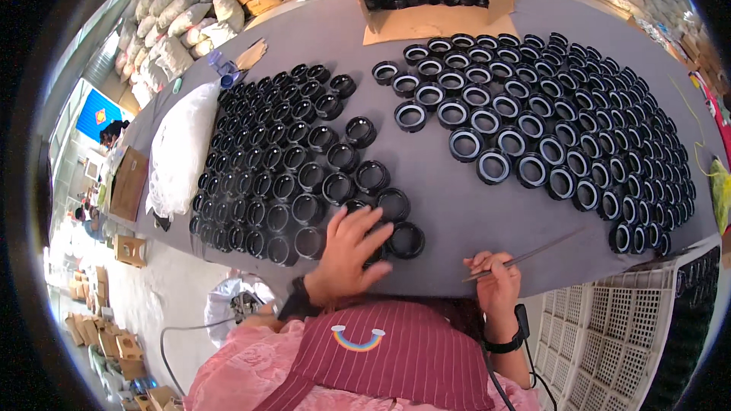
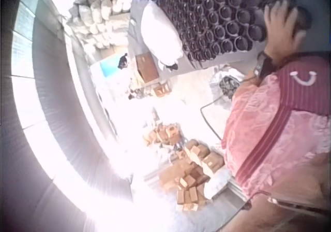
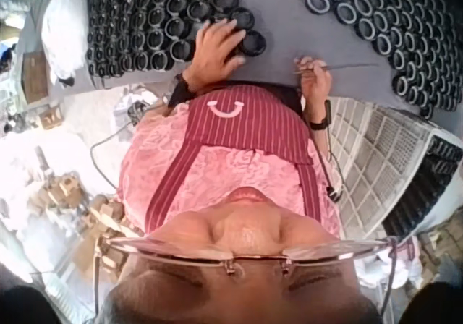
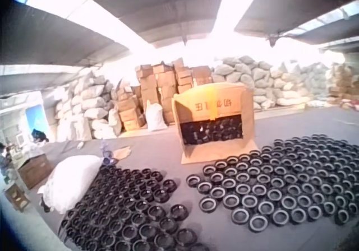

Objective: The recorder uses a hand-held deburring tool to scrape excess material from the inner edges of black plastic rings at a manufacturing workstation.

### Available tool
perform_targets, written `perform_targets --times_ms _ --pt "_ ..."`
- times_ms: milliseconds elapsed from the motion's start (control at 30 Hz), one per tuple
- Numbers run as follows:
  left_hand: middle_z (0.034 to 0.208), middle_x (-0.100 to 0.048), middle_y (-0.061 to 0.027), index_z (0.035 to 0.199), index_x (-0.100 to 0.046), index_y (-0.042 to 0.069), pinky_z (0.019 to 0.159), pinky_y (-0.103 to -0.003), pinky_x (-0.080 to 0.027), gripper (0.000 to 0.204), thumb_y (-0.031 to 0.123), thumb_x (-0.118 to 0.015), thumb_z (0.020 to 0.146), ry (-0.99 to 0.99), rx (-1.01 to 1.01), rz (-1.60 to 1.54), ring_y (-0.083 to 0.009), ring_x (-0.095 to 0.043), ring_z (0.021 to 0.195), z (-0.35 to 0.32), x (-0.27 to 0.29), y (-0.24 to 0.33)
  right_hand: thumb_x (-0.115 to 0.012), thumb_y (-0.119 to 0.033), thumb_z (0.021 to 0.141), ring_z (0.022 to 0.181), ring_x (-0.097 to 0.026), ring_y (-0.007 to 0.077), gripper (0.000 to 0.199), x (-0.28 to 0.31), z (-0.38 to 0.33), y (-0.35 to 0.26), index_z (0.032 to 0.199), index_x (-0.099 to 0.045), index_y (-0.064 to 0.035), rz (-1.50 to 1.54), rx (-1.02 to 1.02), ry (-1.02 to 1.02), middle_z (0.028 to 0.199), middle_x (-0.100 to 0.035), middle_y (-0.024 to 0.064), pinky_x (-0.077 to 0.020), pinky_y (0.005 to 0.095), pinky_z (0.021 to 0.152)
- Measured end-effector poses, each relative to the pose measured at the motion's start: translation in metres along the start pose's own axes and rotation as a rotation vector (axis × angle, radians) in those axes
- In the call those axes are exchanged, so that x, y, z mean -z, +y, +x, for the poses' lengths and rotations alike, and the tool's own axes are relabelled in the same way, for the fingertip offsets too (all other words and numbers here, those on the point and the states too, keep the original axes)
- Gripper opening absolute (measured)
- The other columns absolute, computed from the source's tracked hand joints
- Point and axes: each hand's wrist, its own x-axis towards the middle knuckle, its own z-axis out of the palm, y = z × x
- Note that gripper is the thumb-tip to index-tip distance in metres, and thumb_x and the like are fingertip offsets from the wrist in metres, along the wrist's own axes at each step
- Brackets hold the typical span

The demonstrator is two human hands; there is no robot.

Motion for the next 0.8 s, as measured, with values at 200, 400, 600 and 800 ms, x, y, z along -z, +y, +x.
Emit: perform_targets --times_ms 200,400,600,800 --pt "0.128 -0.058 -0.0201 0.132 -0.05 0.0 0.111 -0.059 -0.032 0.066 0.032 -0.077 0.081 0.143 0.08 0.137 -0.0373 -0.054 0.122 0.152 -0.031 -0.062 -0.056 -0.021 0.1 0.093 -0.06 0.025 0.023 0.006 -0.001 0.001 0.085 -0.058 -0.0033 0.017 0.002 -0.023 0.077 -0.063 0.0123 -0.0528 0.0471 0.092" --pt "0.109 -0.069 -0.0215 0.122 -0.052 -0.001 0.111 -0.063 -0.031 0.062 0.038 -0.076 0.08 -0.067 0.344 0.3 -0.0394 -0.064 0.109 0.209 -0.083 -0.102 -0.054 -0.021 0.101 0.096 -0.06 0.0248 0.022 0.005 -0.006 0.001 0.088 -0.057 -0.0035 0.024 0.008 -0.057 0.08 -0.065 0.0114 -0.0503 0.047 0.095" --pt "0.107 -0.067 -0.0206 0.126 -0.049 0.002 0.105 -0.054 -0.039 0.069 0.032 -0.083 0.073 -0.231 -0.004 0.053 -0.0384 -0.064 0.105 0.151 -0.084 -0.01 -0.051 -0.011 0.102 0.095 -0.063 0.0253 0.019 0.008 -0.007 0.003 0.09 -0.061 -0.001 0.111 0.114 -0.013 0.098 -0.066 0.0158 -0.0499 0.0437 0.095" --pt "0.12 -0.062 -0.0205 0.129 -0.05 0.003 0.108 -0.053 -0.038 0.073 0.027 -0.086 0.069 -0.308 -0.133 -0.235 -0.0387 -0.06 0.114 0.081 -0.074 0.063 -0.053 -0.005 0.1 0.103 -0.062 0.0227 0.014 0.002 -0.007 0.002 0.098 -0.066 0.0007 -0.363 0.311 0.164 0.103 -0.068 0.0154 -0.0495 0.0363 0.092"
